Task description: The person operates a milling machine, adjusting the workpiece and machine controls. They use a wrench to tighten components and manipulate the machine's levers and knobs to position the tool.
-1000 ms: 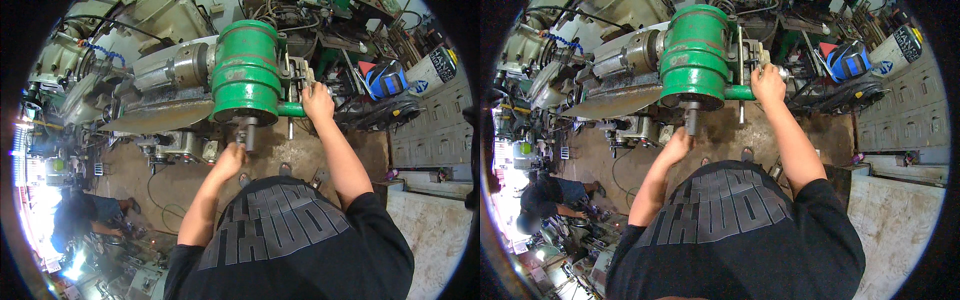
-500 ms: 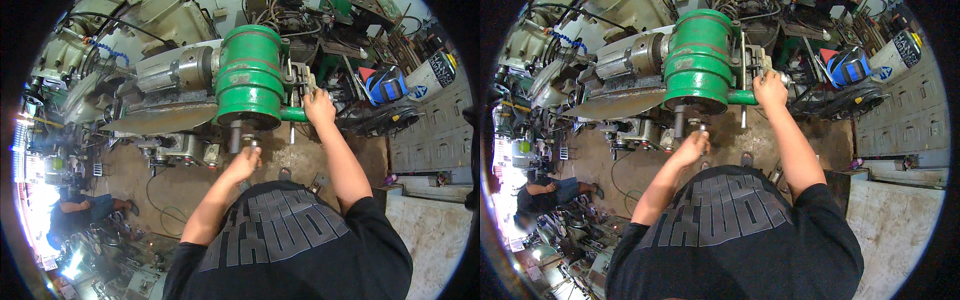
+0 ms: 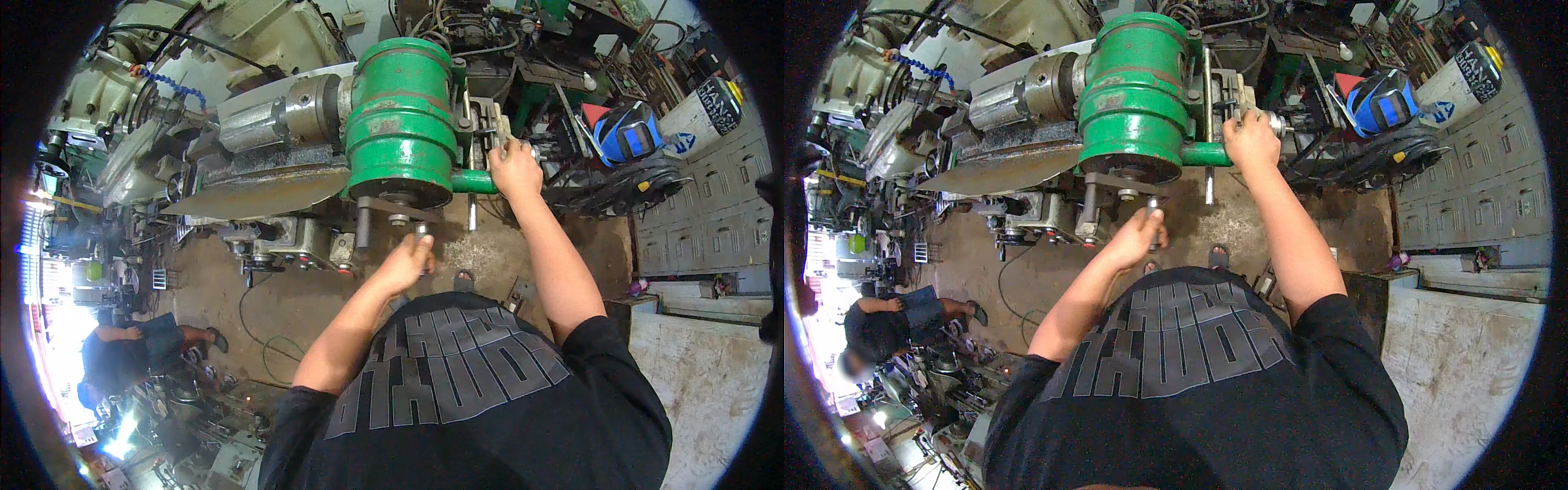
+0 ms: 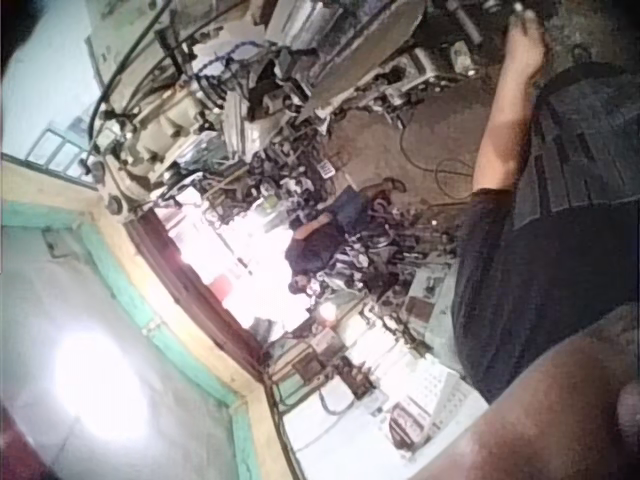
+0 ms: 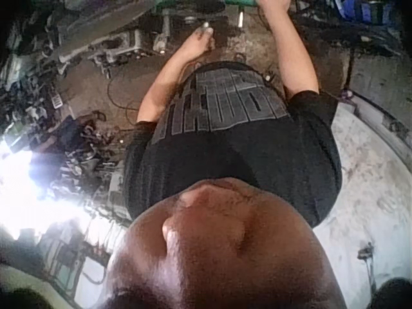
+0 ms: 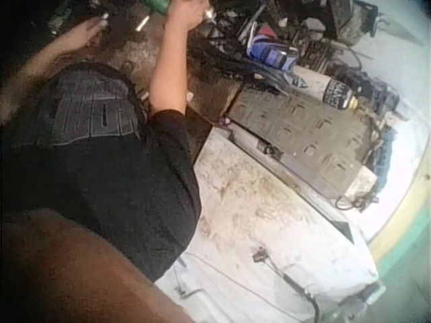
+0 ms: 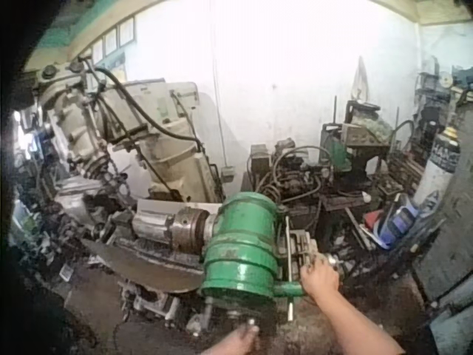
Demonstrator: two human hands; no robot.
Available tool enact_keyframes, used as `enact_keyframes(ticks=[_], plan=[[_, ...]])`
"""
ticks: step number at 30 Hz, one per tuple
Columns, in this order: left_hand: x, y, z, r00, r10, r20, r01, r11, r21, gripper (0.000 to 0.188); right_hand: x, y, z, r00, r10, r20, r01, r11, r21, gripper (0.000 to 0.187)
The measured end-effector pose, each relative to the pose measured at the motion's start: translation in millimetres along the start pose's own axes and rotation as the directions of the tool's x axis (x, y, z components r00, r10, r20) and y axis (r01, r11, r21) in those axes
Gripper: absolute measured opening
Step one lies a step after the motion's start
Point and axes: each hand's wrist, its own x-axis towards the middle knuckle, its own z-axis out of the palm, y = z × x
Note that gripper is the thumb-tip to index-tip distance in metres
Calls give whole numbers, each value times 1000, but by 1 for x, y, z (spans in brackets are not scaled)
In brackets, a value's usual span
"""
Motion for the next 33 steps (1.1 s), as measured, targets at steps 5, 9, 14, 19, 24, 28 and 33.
enact_keyframes(ticks=[5,9,14,19,24,28,33], plan=[[-30,-1,-71,979,-99,-177,104,994,22,42,0,1,-2,999,12,49,-11,1000,-15,51],[-46,34,-59,995,67,-74,-93,893,-441,36,1,-3,-1,995,37,88,-34,999,-39,52],[-7,22,11,996,73,49,-50,931,-362,35,3,-5,-3,993,44,110,-39,998,-48,53],[-7,-14,-29,996,-86,5,86,988,-125,42,1,0,-5,997,32,77,-31,999,-14,52],[-45,20,-71,1000,-15,-22,-4,728,-685,33,2,-3,-2,994,54,91,-51,998,-38,51],[-26,39,-15,992,75,104,18,722,-691,32,2,-5,1,999,40,26,-39,999,-23,50],[3,-6,-8,997,4,83,7,992,-125,39,2,8,14,1000,16,-25,-16,1000,12,47]])
